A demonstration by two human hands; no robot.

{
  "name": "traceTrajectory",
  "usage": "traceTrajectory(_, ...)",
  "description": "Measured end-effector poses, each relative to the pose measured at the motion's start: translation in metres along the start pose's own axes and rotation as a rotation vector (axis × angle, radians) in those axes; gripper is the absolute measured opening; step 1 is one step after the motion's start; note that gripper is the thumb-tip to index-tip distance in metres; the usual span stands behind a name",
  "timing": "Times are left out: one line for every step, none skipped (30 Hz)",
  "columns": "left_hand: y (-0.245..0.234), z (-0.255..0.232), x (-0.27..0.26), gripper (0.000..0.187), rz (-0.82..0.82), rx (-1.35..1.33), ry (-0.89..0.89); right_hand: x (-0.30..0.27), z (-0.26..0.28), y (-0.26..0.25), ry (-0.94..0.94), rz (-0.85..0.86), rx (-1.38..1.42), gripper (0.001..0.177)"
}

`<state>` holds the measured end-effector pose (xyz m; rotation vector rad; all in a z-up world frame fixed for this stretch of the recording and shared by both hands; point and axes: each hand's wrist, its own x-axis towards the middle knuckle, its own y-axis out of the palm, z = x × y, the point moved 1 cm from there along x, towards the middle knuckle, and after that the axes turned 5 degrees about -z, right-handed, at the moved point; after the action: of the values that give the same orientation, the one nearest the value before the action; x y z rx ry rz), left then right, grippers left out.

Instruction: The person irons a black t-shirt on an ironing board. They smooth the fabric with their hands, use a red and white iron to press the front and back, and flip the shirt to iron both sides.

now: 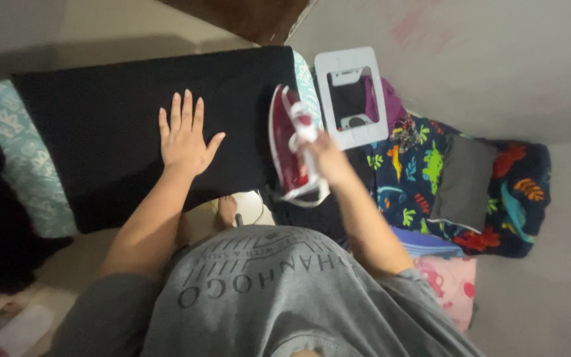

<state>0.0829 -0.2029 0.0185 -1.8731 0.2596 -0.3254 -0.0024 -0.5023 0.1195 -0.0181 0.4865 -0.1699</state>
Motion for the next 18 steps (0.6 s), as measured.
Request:
traceTrajectory(-0.001, 0.002, -0.001, 0.088, 0.002, 0.005, -0.006, -0.003, -0.009, 0.014, 0.011, -0.005, -0.003, 0.020)
traceTrajectory(-0.001, 0.004, -0.004, 0.088, 0.009, 0.008, -0.013, -0.006, -0.016, 0.024, -0.024, -0.034, -0.043, 0.019)
traceTrajectory(-0.001, 0.004, -0.005, 0.088, 0.007, 0.005, -0.015, -0.007, -0.020, 0.033, -0.059, -0.063, -0.083, 0.018)
traceTrajectory(-0.001, 0.003, -0.004, 0.087, 0.003, 0.000, -0.017, -0.006, -0.021, 0.038, -0.095, -0.093, -0.124, 0.018)
traceTrajectory(-0.002, 0.003, -0.004, 0.087, 0.000, -0.005, -0.020, 0.001, -0.019, 0.039, -0.101, -0.100, -0.130, 0.018)
traceTrajectory(-0.002, 0.003, -0.005, 0.087, -0.003, 0.008, -0.015, 0.011, -0.015, 0.039, -0.106, -0.108, -0.137, 0.017)
traceTrajectory(-0.003, 0.003, -0.007, 0.087, -0.005, 0.021, -0.010, 0.023, -0.011, 0.038, -0.111, -0.116, -0.144, 0.018)
traceTrajectory(-0.003, 0.003, -0.006, 0.087, -0.009, 0.032, -0.003, 0.035, -0.006, 0.038, -0.127, -0.147, -0.149, 0.018)
traceTrajectory(-0.002, 0.002, -0.004, 0.087, -0.006, 0.042, -0.006, 0.051, 0.000, 0.039, -0.144, -0.179, -0.155, 0.018)
traceTrajectory(-0.003, 0.002, -0.003, 0.087, 0.000, 0.053, -0.011, 0.065, 0.006, 0.039, -0.157, -0.208, -0.158, 0.018)
traceTrajectory(-0.003, 0.001, -0.002, 0.087, 0.006, 0.064, -0.016, 0.081, 0.015, 0.039, -0.175, -0.224, -0.153, 0.019)
traceTrajectory(-0.004, 0.001, -0.003, 0.087, 0.002, 0.055, -0.019, 0.095, 0.022, 0.040, -0.192, -0.239, -0.148, 0.020)
traceTrajectory(-0.005, 0.002, -0.003, 0.088, -0.002, 0.046, -0.022, 0.106, 0.029, 0.040, -0.193, -0.222, -0.126, 0.021)
traceTrajectory(-0.005, 0.001, -0.004, 0.088, -0.005, 0.035, -0.022, 0.113, 0.035, 0.039, -0.194, -0.208, -0.105, 0.021)
traceTrajectory(-0.005, 0.001, -0.003, 0.089, -0.012, 0.018, -0.028, 0.116, 0.039, 0.038, -0.195, -0.195, -0.084, 0.021)
traceTrajectory(-0.006, 0.002, -0.002, 0.089, -0.014, 0.004, -0.031, 0.112, 0.038, 0.035, -0.203, -0.190, -0.132, 0.022)
traceTrajectory(-0.007, 0.003, -0.002, 0.090, -0.017, -0.010, -0.035, 0.106, 0.038, 0.031, -0.211, -0.186, -0.181, 0.023)
traceTrajectory(-0.008, 0.002, -0.002, 0.090, -0.017, -0.009, -0.031, 0.102, 0.039, 0.027, -0.224, -0.178, -0.231, 0.024)
